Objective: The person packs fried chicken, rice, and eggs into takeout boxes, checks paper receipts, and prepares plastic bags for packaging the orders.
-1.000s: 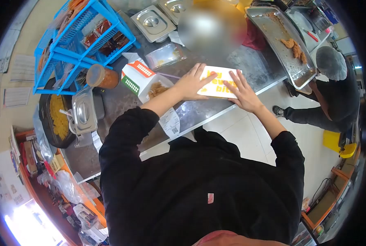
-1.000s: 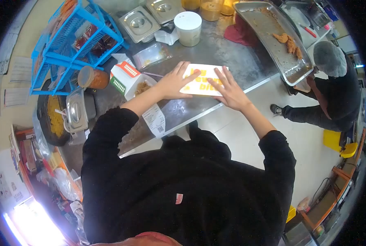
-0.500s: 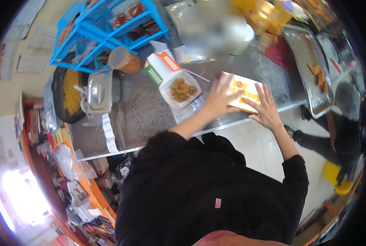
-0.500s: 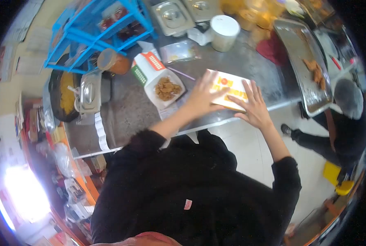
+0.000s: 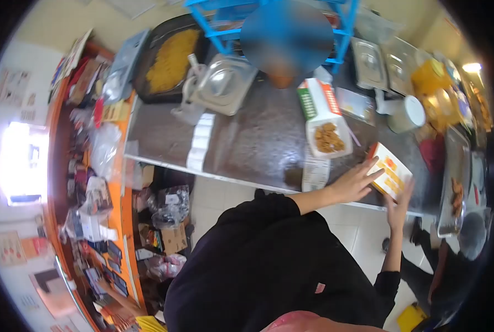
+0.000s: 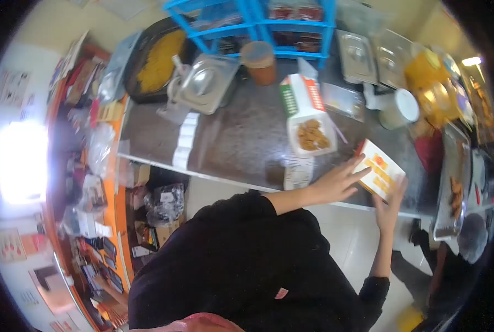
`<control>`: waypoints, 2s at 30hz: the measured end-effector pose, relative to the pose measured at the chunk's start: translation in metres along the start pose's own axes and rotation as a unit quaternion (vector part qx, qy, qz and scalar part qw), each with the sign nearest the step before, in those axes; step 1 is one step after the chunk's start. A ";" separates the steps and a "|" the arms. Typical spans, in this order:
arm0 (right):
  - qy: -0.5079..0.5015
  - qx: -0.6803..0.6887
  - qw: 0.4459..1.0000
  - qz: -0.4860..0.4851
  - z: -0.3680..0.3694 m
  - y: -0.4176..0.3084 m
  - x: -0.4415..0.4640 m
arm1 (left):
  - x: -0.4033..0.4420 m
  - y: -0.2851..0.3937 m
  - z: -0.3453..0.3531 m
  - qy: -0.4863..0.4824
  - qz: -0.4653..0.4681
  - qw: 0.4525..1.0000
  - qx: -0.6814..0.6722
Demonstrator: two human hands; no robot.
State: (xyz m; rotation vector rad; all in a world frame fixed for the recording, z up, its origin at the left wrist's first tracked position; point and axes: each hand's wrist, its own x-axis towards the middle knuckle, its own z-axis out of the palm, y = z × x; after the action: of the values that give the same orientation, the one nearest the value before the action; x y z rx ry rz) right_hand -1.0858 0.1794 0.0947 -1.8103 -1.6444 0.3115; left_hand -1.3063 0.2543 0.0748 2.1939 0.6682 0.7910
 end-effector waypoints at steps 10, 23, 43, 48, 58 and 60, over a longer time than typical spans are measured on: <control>0.224 0.350 0.851 0.320 0.043 0.013 -0.035 | -0.020 -0.002 0.029 0.161 -0.154 0.952 -0.210; 0.031 0.376 0.897 0.232 0.171 -0.282 -0.066 | -0.259 0.022 -0.217 0.313 -0.241 0.915 -0.077; -0.146 0.126 0.950 -0.248 0.271 -0.336 -0.107 | -0.409 -0.116 -0.285 0.439 -0.373 0.817 -0.012; -0.229 0.090 0.931 -0.269 0.298 -0.369 -0.100 | -0.400 -0.118 -0.284 0.431 -0.378 0.819 0.024; -0.197 -0.089 0.889 -0.403 0.348 -0.391 -0.080 | -0.369 -0.103 -0.270 0.396 -0.416 0.791 0.211; -0.163 -0.117 0.882 -0.426 0.362 -0.383 -0.076 | -0.368 -0.109 -0.269 0.375 -0.405 0.802 0.228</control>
State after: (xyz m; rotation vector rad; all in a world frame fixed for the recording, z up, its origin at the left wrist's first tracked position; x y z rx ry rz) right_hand -1.6144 0.2146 0.0367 -1.0359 -2.6232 0.0103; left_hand -1.7685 0.1997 0.0220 1.5829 2.2004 1.0610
